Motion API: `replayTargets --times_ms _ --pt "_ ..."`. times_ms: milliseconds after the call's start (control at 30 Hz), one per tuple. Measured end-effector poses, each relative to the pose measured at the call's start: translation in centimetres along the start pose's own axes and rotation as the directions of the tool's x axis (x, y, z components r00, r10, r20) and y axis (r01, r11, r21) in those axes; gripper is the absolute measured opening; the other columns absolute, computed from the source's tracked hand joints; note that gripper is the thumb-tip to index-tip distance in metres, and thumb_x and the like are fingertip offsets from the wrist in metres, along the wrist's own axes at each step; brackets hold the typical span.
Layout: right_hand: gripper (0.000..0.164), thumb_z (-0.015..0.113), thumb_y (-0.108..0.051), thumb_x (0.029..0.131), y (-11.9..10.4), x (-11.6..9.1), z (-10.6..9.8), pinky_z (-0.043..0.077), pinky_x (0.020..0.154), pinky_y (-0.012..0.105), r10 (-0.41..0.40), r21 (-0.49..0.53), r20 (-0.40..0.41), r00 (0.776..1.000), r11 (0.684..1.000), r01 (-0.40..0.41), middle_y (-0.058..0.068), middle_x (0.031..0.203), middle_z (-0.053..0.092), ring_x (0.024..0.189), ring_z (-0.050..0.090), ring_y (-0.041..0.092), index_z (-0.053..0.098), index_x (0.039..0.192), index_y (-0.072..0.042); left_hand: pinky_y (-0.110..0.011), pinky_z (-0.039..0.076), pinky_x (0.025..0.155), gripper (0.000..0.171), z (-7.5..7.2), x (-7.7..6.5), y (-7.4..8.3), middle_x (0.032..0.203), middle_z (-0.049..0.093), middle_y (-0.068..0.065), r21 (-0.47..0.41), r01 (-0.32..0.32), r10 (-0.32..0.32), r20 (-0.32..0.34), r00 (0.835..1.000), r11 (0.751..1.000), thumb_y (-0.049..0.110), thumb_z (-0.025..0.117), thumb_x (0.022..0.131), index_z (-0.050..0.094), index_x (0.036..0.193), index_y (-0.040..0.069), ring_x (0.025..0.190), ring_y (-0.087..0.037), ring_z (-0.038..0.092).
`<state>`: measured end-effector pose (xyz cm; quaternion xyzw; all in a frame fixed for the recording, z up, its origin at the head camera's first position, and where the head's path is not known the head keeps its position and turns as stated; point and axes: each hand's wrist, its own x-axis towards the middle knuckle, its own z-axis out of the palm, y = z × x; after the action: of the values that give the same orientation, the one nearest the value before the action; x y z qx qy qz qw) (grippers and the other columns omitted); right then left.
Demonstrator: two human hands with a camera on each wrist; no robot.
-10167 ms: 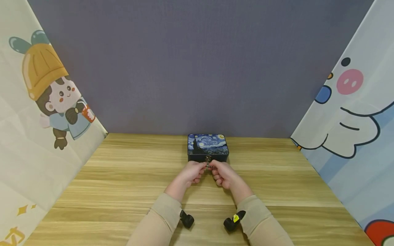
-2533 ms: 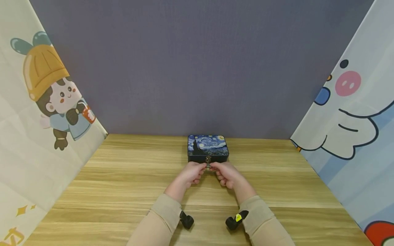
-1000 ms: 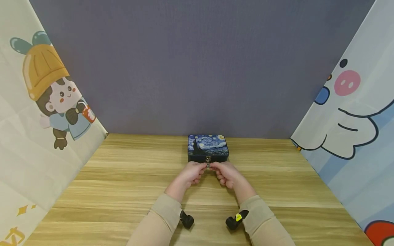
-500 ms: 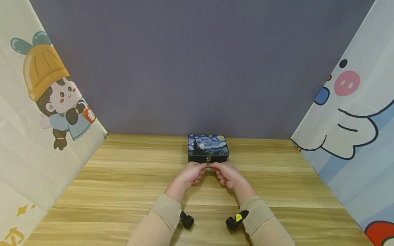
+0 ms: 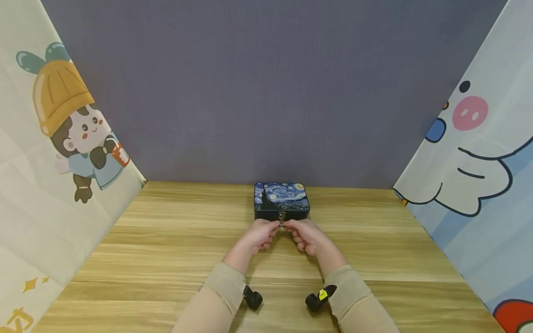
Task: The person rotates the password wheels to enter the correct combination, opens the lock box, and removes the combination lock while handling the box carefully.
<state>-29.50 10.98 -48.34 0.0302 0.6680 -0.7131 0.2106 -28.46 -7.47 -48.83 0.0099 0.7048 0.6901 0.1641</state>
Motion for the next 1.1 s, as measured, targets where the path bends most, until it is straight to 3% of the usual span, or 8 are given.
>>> replayTargets --times_ms 1100 --pt "0.029 0.069 -0.021 0.091 -0.15 -0.13 -0.02 0.020 0.039 0.021 0.005 -0.003 0.007 1.000 1.000 -0.005 -0.007 0.056 0.033 0.045 0.024 0.006 0.063 0.099 0.006 -0.022 0.027 0.044 0.031 0.15 -0.03 0.11 0.062 0.039 0.004 -0.009 0.006 -0.006 -0.005 1.000 1.000 0.026 0.054 0.106 0.060 0.095 -0.002 0.048 -0.009 0.029"
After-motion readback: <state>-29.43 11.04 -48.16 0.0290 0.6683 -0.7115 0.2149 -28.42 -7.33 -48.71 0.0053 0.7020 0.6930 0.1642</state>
